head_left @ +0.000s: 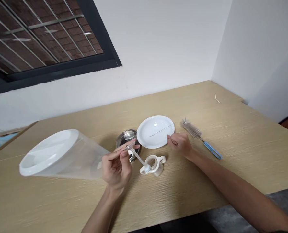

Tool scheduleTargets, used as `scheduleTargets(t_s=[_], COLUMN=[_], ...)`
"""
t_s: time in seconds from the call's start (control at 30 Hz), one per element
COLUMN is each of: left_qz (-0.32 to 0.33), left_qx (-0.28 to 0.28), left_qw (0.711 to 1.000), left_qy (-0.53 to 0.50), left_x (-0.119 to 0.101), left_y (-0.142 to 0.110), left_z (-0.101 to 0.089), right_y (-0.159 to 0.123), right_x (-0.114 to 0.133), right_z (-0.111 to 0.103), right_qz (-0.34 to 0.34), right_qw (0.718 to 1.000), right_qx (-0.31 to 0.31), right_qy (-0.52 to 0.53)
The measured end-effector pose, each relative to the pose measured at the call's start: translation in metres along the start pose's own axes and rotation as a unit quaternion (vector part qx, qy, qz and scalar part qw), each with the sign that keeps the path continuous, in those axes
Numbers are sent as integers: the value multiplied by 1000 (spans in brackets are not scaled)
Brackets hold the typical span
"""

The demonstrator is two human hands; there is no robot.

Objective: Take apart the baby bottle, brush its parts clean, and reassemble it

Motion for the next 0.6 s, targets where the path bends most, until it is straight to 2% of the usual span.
scheduleTargets(t_s=[0.2,0.6], left_qz=[-4,-2], left_qx=[-9,39], left_qw=[1000,998], left_qy=[2,-47], left_x=[5,5], left_y=[2,2], left_z=[-5,-3], right_y=[-1,-1], right_x=[2,13], right_z=[4,8], right_qz=[4,-4], right_qw=[1000,998], right_qx=[24,50], right_qy=[9,49])
Point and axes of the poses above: each hand's wrist, its own y-axis towards the middle knuckle, its own z-axis out of the palm, x = y × z, the point moved 8 cm from there along y, towards the middle knuckle, and after that the axes turned 7 degrees about -z, right-handed, at the moved point
